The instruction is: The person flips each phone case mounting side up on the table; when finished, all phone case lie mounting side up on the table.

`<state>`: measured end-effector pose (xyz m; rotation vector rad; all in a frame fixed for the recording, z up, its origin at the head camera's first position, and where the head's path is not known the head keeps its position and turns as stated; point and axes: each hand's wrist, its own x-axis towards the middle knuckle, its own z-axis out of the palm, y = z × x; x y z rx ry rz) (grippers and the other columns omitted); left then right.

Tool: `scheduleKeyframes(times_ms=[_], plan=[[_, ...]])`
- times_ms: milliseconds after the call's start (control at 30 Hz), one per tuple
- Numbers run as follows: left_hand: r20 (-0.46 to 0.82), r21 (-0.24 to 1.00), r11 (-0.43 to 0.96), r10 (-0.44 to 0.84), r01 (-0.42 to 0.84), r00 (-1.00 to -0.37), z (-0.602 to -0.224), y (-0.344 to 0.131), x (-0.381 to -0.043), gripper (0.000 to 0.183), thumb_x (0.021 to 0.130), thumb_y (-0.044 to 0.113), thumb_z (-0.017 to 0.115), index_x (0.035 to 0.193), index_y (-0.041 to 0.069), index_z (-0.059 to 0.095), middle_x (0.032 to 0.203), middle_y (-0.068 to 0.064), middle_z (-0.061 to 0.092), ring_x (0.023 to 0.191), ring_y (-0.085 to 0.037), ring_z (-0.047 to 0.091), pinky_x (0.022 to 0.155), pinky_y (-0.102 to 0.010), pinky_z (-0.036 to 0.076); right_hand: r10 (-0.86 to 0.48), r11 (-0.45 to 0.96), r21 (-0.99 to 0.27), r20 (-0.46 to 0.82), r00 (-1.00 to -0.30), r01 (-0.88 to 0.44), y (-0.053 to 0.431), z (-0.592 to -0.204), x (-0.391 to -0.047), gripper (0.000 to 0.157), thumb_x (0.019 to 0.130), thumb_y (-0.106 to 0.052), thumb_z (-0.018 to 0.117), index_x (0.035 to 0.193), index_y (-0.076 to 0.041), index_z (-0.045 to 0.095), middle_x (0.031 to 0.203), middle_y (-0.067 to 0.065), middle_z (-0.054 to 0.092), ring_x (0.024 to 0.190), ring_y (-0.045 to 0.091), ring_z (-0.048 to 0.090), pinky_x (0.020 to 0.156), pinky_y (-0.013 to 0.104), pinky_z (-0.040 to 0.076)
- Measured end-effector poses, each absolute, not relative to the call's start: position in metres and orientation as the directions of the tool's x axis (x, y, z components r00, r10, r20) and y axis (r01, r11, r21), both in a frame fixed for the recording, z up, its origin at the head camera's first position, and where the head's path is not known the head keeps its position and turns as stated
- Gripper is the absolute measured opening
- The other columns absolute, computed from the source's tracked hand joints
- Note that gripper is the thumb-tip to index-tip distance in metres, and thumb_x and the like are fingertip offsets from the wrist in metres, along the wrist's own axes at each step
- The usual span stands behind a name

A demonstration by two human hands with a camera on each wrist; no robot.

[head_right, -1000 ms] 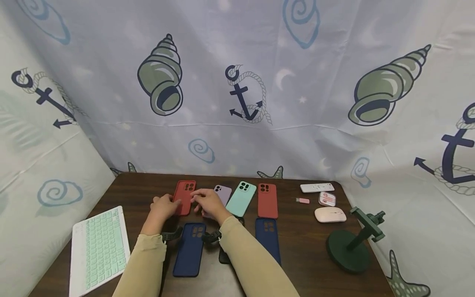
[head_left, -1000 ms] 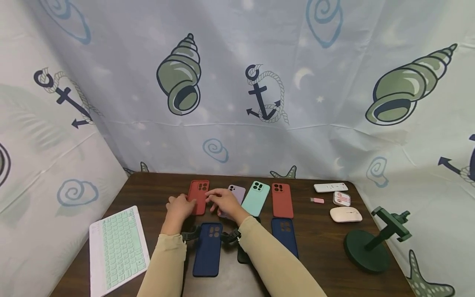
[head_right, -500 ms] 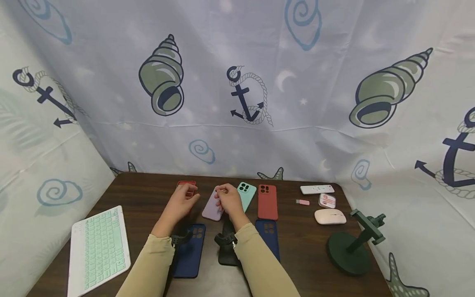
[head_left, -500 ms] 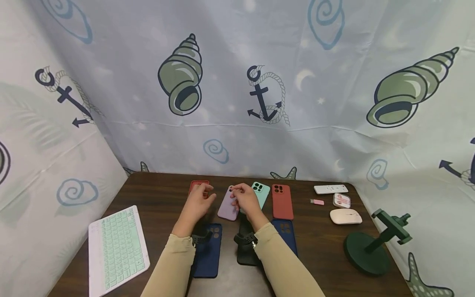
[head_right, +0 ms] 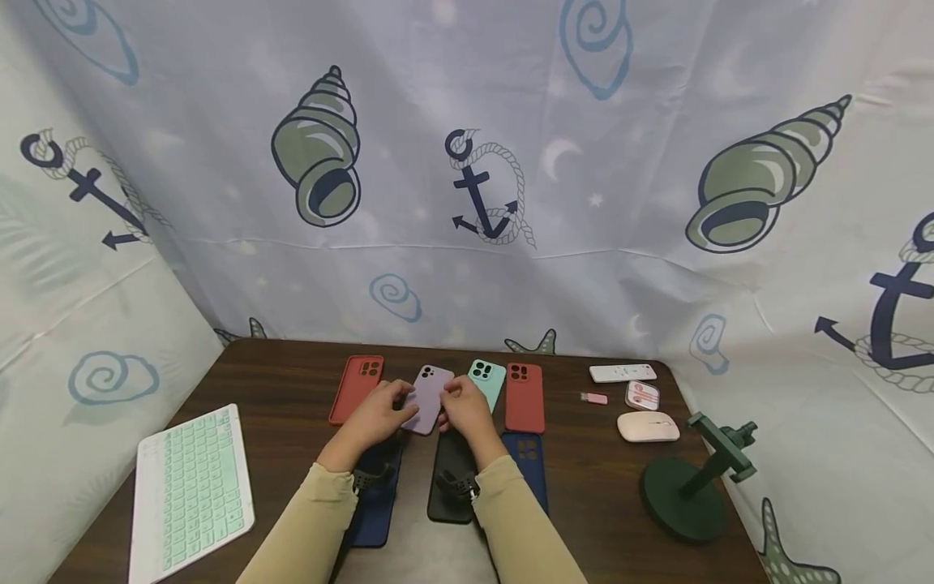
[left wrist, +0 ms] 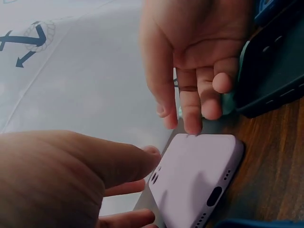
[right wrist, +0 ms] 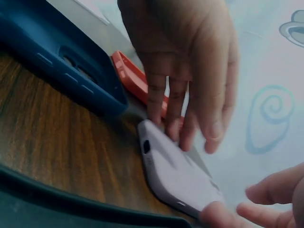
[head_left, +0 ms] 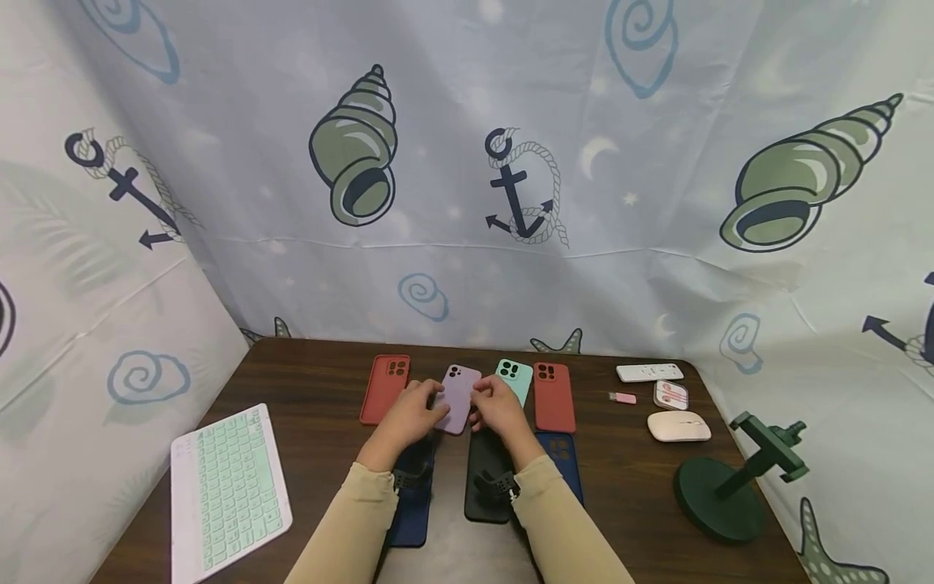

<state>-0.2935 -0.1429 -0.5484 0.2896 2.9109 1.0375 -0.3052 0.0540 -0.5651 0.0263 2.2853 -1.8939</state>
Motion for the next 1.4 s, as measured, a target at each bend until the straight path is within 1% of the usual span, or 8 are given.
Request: scheduleKeyframes(times_ms=[200,400,633,833,1000,1133,1200,1400], plan=[[0.015,0.598,0.782,0.209,0.176,-0.978,-0.549,-0.14,-0.293,0.048,0.094,0.032,0.071,0.132,0.004,0.064,0.126,-0.02,0.062,0.115,-0.033,0.059,0.096,-0.051,0.05,-0.119,0.301,-0.947,-0.152,-0.981,0.11,0.061,-0.566,-0.299,0.032,0.102,-0.019,0.059,0.128,-0.001,0.058,0.101,0.023,0.067,0.068,0.026,0.07,0.057,0.037,0.059],[-0.003,0.554,0.815,0.202,0.166,-0.979,-0.551,-0.14,-0.292,0.054,0.094,0.035,0.071,0.135,0.0,0.062,0.129,-0.02,0.062,0.115,-0.033,0.058,0.098,-0.05,0.051,-0.128,0.293,-0.952,-0.126,-0.984,0.084,0.062,-0.572,-0.297,0.031,0.1,-0.02,0.062,0.125,-0.003,0.064,0.102,0.02,0.07,0.064,0.021,0.067,0.056,0.035,0.059],[0.002,0.569,0.804,0.212,0.175,-0.977,-0.553,-0.14,-0.291,0.053,0.093,0.032,0.073,0.133,-0.002,0.064,0.126,-0.02,0.061,0.112,-0.032,0.057,0.095,-0.048,0.052,-0.138,0.292,-0.952,-0.132,-0.982,0.087,0.062,-0.574,-0.297,0.031,0.099,-0.022,0.062,0.125,-0.004,0.065,0.104,0.019,0.07,0.066,0.02,0.066,0.056,0.034,0.058],[-0.016,0.579,0.8,0.203,0.156,-0.979,-0.551,-0.14,-0.29,0.055,0.094,0.033,0.073,0.135,-0.002,0.063,0.127,-0.02,0.059,0.112,-0.032,0.055,0.095,-0.048,0.051,-0.154,0.259,-0.963,-0.119,-0.981,0.076,0.062,-0.57,-0.295,0.032,0.101,-0.021,0.061,0.128,-0.004,0.064,0.109,0.02,0.068,0.07,0.031,0.072,0.051,0.039,0.057],[-0.032,0.603,0.785,0.203,0.143,-0.979,-0.55,-0.138,-0.292,0.066,0.094,0.044,0.071,0.138,-0.002,0.059,0.128,-0.019,0.058,0.112,-0.032,0.053,0.093,-0.048,0.051,-0.153,0.223,-0.975,-0.039,-0.987,0.004,0.062,-0.566,-0.296,0.03,0.102,-0.02,0.06,0.127,-0.005,0.065,0.112,0.02,0.065,0.074,0.038,0.073,0.049,0.041,0.057],[-0.042,0.606,0.783,0.212,0.144,-0.976,-0.55,-0.137,-0.292,0.08,0.09,0.057,0.07,0.143,-0.001,0.055,0.127,-0.018,0.059,0.11,-0.031,0.052,0.089,-0.046,0.052,-0.158,0.237,-0.969,0.032,-0.987,-0.07,0.063,-0.563,-0.297,0.029,0.101,-0.021,0.063,0.127,-0.009,0.067,0.114,0.018,0.066,0.078,0.04,0.072,0.049,0.038,0.055],[-0.04,0.609,0.78,0.21,0.143,-0.977,-0.55,-0.137,-0.292,0.083,0.088,0.059,0.07,0.144,0.0,0.054,0.127,-0.018,0.059,0.109,-0.03,0.052,0.087,-0.044,0.052,-0.17,0.241,-0.966,0.054,-0.984,-0.095,0.063,-0.562,-0.297,0.028,0.102,-0.021,0.062,0.128,-0.011,0.068,0.116,0.017,0.068,0.079,0.039,0.072,0.049,0.036,0.054],[-0.044,0.614,0.781,0.178,0.114,-0.983,-0.549,-0.136,-0.292,0.078,0.09,0.056,0.07,0.143,0.001,0.056,0.126,-0.017,0.06,0.106,-0.028,0.052,0.085,-0.043,0.052,-0.193,0.221,-0.966,0.092,-0.977,-0.135,0.063,-0.56,-0.296,0.028,0.103,-0.016,0.06,0.129,-0.012,0.066,0.119,0.015,0.07,0.077,0.037,0.071,0.048,0.036,0.052]])
